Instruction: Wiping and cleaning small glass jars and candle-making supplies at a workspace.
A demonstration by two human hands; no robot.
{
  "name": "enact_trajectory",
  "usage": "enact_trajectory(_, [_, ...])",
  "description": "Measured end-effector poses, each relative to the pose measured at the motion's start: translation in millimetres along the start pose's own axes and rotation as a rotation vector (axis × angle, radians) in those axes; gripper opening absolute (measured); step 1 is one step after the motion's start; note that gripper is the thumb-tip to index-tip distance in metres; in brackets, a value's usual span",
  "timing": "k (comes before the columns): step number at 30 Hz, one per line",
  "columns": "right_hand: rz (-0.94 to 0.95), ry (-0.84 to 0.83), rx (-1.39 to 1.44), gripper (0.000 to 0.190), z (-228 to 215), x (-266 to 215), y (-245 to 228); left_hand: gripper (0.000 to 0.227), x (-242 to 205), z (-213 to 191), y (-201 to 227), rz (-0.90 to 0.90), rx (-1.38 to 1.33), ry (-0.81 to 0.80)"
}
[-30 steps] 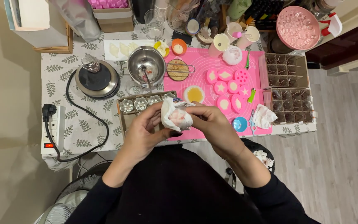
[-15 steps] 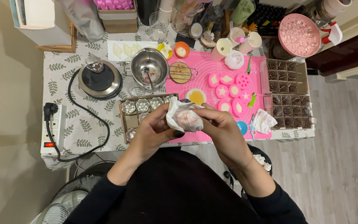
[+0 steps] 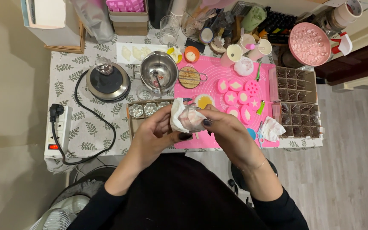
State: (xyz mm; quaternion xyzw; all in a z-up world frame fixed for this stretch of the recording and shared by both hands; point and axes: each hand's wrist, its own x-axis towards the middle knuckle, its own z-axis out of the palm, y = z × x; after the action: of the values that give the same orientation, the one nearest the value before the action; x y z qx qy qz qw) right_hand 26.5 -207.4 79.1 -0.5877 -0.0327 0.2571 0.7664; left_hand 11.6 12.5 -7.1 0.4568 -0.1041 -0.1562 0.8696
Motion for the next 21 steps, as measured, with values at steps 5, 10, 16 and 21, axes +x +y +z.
enact_trajectory(5, [0.044,0.039,0.021,0.041,1.5,2.4,10.3,0.077,0.1,-2.0,13.5,-0.067,-0.012,-0.009])
enact_trajectory(10, [0.039,0.029,0.072,0.04,10.9,4.6,5.4,0.077,-1.4,-6.0,13.8,-0.107,-0.065,-0.035])
enact_trajectory(16, [0.016,0.046,0.086,0.041,11.9,7.2,8.5,0.075,-4.6,-3.9,15.5,-0.087,-0.108,-0.046])
enact_trajectory(21, [0.006,0.174,0.35,0.048,17.5,11.8,6.8,0.078,-4.6,-10.7,10.5,-0.103,-0.169,-0.047])
